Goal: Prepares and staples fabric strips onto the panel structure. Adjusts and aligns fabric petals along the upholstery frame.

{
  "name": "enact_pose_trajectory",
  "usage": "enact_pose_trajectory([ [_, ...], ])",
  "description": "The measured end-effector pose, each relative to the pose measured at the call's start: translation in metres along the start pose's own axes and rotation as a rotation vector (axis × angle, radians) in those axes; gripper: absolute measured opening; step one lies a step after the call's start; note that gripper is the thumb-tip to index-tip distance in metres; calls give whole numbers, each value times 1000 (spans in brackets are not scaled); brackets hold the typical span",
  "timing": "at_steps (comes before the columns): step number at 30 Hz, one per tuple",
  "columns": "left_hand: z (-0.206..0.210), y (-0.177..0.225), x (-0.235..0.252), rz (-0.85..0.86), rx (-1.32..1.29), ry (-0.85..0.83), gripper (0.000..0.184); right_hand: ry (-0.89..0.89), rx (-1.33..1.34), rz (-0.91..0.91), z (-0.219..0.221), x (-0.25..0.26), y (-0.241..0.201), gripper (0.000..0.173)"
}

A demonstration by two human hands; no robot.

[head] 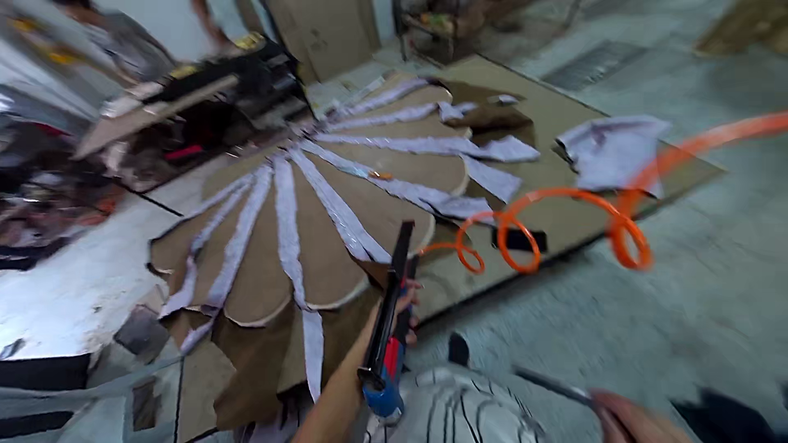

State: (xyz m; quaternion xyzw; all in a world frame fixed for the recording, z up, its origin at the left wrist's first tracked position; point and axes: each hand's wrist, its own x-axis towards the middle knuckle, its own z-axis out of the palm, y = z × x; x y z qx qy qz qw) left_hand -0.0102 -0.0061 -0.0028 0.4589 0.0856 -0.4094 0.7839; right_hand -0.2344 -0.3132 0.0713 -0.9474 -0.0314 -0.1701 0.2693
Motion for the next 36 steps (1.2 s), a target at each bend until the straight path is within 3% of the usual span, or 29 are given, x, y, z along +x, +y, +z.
enact_pose_trajectory([
  [4, 41, -17, -18, 33, 187, -73, 32, 54, 274, -177, -21, 88, -75, 22],
  [6, 61, -17, -33, 78, 297, -60, 29, -4, 354, -244, -9, 124, -78, 21],
  [9, 63, -14, -42, 74, 346, -107, 31, -232, 421, -354, 1, 172, -68, 21],
  [15, 49, -13, -61, 169, 311, -156, 22, -484, 509, -544, 19, 198, -92, 18],
  [18, 41, -12, -71, 239, 235, -106, 22, -615, 464, -659, 33, 207, -106, 32],
  [22, 28, -5, -70, 174, 329, -112, 33, -379, 67, -443, 56, 270, -84, 58],
  [24, 25, 0, -72, 205, 357, -145, 32, -378, 27, -268, 73, 306, -56, 57],
  [27, 12, 3, -70, 209, 362, -105, 32, -658, 389, -38, 111, 292, -61, 46],
  [29, -5, -1, -67, 143, 275, -27, 30, -924, 622, -16, 141, 254, -86, 49],
  [31, -24, -5, -71, 57, 162, 21, 32, -1006, 700, -83, 161, 224, -109, 52],
  [32, -36, -4, -75, 29, 119, 15, 34, -965, 664, -152, 167, 218, -116, 57],
  [34, -62, -4, -81, 37, -71, -51, 30, -712, 497, -352, 182, 207, -123, 71],
  [36, -82, -11, -73, 165, -208, -53, 25, -536, 363, -561, 193, 192, -126, 82],
])
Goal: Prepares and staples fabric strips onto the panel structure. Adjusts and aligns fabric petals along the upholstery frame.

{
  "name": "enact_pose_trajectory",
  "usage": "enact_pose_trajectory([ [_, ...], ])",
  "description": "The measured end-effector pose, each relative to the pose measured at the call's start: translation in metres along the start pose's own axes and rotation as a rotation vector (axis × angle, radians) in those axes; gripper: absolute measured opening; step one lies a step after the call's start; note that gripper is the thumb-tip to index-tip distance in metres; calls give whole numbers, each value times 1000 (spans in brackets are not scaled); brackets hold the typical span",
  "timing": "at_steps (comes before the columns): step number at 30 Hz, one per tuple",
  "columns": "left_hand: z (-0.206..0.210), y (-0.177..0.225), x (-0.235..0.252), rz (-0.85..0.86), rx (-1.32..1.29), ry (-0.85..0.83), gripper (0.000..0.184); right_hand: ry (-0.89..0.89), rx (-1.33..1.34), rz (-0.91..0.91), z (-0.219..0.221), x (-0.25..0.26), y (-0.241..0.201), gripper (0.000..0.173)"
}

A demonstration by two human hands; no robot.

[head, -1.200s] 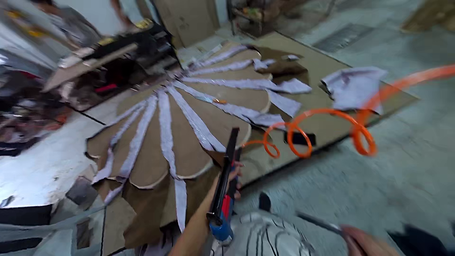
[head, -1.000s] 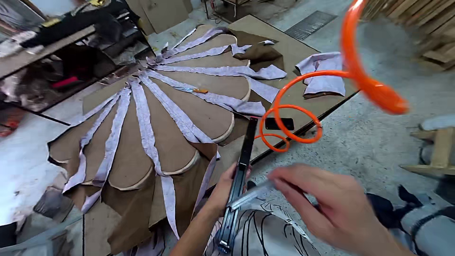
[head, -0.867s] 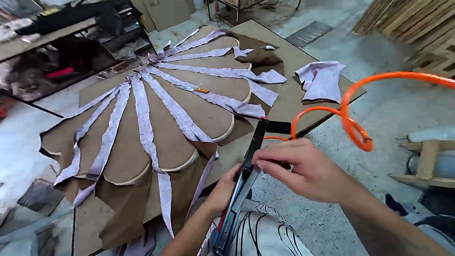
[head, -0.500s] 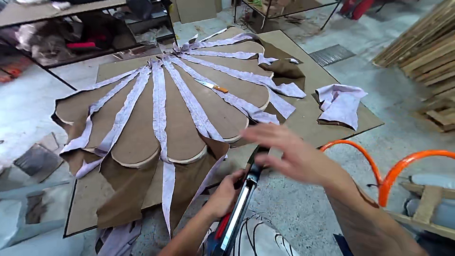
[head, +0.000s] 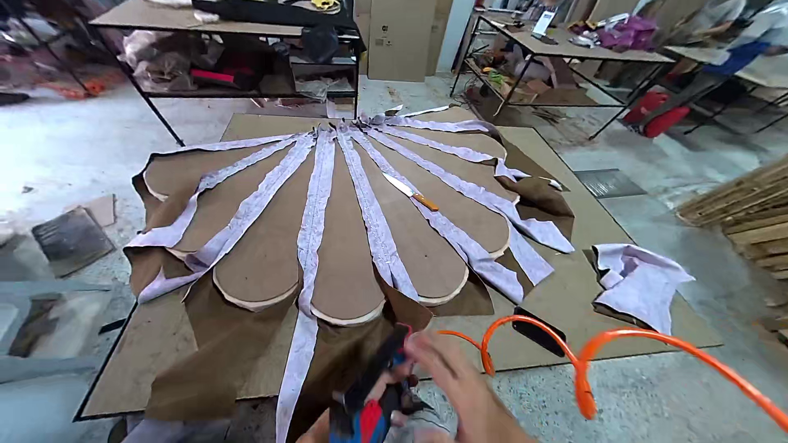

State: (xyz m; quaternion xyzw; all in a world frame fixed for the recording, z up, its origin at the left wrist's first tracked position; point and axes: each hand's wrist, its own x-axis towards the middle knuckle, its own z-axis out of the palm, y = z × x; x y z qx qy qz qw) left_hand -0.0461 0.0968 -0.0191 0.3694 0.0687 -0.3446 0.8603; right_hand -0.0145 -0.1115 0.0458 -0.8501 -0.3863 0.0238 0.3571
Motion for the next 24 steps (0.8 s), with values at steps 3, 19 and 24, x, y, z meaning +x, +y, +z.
enact_pose_trajectory([
  [3, 16, 18, -13, 241, 170, 122, 37, -49, 71, -22, 19, 1, -6, 98],
  [19, -241, 235, 53, 153, 1205, 1198, 44, -4, 232, 998, 10, 324, 207, 33],
  [24, -383, 400, 122, 302, 1343, 1227, 53, -17, 8, 1014, 33, 411, 247, 36],
])
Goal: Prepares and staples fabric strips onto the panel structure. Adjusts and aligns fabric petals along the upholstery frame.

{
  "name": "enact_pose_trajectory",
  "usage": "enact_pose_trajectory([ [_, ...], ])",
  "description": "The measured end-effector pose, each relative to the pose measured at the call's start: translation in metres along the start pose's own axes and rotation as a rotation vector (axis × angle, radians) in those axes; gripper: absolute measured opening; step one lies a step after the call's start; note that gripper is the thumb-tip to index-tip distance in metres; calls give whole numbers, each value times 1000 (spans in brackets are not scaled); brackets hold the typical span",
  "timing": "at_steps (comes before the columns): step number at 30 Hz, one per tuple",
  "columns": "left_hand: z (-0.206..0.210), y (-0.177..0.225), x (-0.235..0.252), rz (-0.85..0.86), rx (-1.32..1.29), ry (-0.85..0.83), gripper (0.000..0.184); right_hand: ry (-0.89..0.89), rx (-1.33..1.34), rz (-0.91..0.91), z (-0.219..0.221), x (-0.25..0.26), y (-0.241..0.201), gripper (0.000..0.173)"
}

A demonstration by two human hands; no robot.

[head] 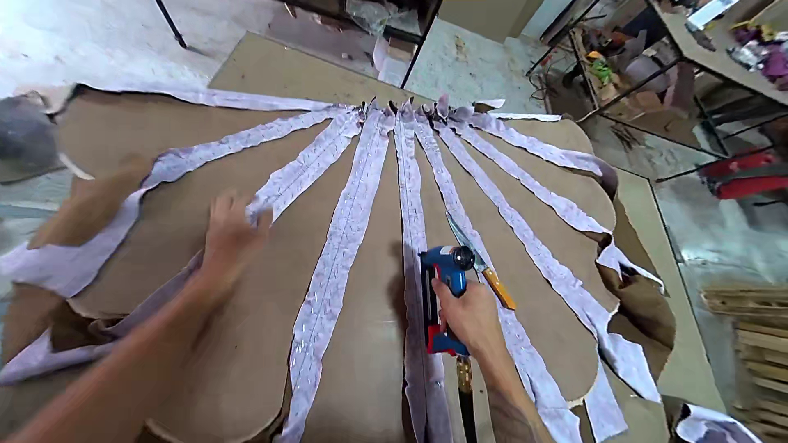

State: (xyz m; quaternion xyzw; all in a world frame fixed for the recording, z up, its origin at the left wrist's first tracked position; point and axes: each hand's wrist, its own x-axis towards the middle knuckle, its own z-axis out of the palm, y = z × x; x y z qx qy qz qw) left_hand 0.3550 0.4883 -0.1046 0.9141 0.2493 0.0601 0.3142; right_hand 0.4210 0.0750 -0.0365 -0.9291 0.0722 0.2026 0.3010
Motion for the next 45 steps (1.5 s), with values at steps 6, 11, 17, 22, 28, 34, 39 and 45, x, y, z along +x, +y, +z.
enact_pose_trajectory([
  [6, 37, -21, 235, 91, 10, 232, 84, -11, -100, 84, 18, 26, -12, 36],
  [11, 75, -7, 306, 25, 190, 17, 84, 85, -200, 85, 31, 16, -20, 35],
  [17, 96, -35, 331, 138, 19, -72, 80, 107, -143, 121, 32, 31, -31, 36],
  [22, 99, -34, 335, 118, -1, -74, 80, 121, -146, 86, 35, 53, -44, 33],
  [28, 82, -24, 323, 117, 144, 26, 92, 102, -114, 100, 35, 72, -60, 35],
  [34, 72, -15, 316, 241, 197, 80, 87, 114, -87, 97, 35, 92, -75, 32],
  [39, 71, -14, 314, 226, 211, 75, 86, 108, -71, 107, 34, 107, -90, 32],
  [45, 70, -14, 313, 240, 226, 88, 87, 85, -49, 122, 33, 130, -110, 33],
])
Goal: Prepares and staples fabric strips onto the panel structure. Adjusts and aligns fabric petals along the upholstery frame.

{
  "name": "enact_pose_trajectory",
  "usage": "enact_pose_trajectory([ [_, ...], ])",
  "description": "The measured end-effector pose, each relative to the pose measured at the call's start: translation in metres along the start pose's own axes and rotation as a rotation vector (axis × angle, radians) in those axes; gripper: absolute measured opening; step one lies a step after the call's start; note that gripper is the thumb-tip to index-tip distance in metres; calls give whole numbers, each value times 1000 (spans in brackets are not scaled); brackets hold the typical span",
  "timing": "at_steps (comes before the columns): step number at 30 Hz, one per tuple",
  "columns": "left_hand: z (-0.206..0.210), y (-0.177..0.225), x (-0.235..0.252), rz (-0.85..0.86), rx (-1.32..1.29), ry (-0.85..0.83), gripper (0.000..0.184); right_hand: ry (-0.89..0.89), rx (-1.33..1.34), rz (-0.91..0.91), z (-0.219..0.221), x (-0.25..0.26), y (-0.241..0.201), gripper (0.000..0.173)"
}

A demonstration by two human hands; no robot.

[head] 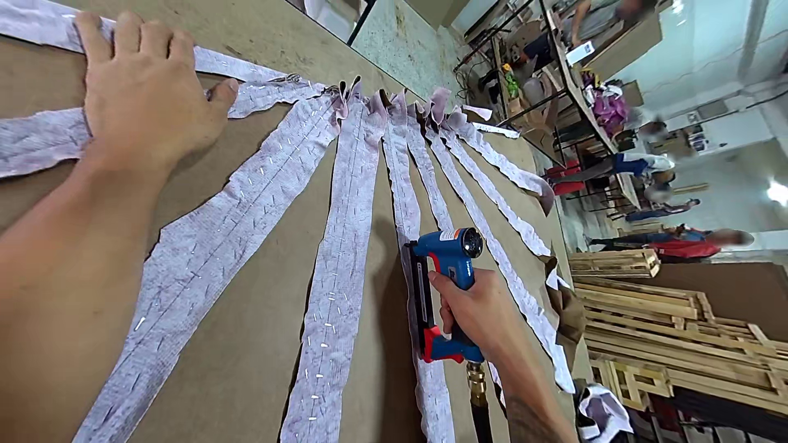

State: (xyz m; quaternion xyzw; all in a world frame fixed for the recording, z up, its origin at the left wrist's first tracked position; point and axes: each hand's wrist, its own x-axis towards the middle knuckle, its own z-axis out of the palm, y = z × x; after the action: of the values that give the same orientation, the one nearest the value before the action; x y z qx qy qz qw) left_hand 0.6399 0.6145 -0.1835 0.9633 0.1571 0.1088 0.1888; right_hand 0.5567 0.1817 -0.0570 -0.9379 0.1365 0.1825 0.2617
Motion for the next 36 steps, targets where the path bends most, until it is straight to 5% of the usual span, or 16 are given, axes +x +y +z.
enact_pose_trajectory([
  [36, -3, 2, -4, -12, 20, 22, 78, 11, 87, 15, 4, 52, -55, 35],
])
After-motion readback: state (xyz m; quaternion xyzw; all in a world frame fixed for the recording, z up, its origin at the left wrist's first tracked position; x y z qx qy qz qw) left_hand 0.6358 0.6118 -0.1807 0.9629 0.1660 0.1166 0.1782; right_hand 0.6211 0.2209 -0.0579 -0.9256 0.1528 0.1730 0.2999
